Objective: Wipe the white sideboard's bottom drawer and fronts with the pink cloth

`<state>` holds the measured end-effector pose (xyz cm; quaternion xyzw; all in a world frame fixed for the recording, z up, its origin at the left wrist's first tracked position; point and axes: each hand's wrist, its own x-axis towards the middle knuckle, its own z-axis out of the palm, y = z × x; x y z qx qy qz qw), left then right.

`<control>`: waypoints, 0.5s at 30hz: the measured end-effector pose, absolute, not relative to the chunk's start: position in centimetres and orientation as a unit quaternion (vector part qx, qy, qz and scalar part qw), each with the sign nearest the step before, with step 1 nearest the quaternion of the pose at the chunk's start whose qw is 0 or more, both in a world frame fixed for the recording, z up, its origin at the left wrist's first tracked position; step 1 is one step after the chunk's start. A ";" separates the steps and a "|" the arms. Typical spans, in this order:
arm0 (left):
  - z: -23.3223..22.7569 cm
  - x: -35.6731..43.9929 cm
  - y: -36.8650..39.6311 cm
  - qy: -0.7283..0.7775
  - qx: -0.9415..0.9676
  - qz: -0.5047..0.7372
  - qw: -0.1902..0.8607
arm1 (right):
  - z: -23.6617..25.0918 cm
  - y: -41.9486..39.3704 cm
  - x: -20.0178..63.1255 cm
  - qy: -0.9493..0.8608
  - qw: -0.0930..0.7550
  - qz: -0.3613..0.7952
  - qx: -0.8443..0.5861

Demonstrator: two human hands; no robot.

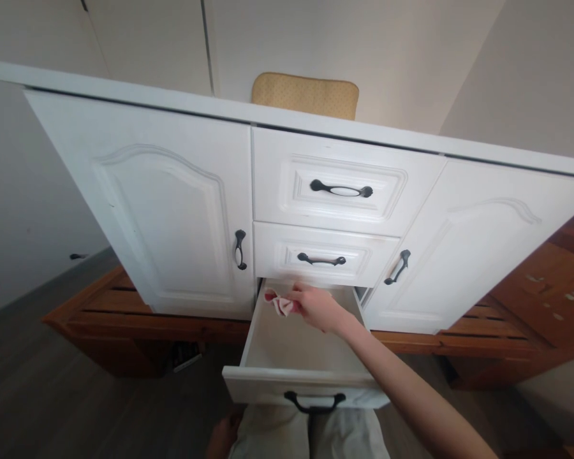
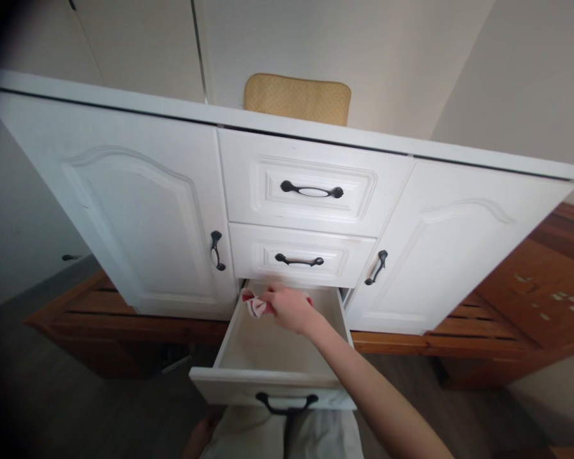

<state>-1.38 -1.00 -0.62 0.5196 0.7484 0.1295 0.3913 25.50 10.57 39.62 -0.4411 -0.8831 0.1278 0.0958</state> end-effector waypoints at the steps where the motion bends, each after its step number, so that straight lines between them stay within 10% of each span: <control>1: -0.8 -1.5 -1.1 0.742 0.525 0.117 0.401 | 37.6 12.4 24.7 -0.884 0.069 0.086 -0.453; 8: -0.1 -2.0 -1.0 0.729 0.531 0.032 0.431 | 26.6 18.3 23.2 -0.844 -0.033 0.064 -0.532; 15: 1.7 -1.5 -1.0 0.736 0.515 0.029 0.439 | 25.7 20.9 23.1 -0.828 -0.063 0.073 -0.553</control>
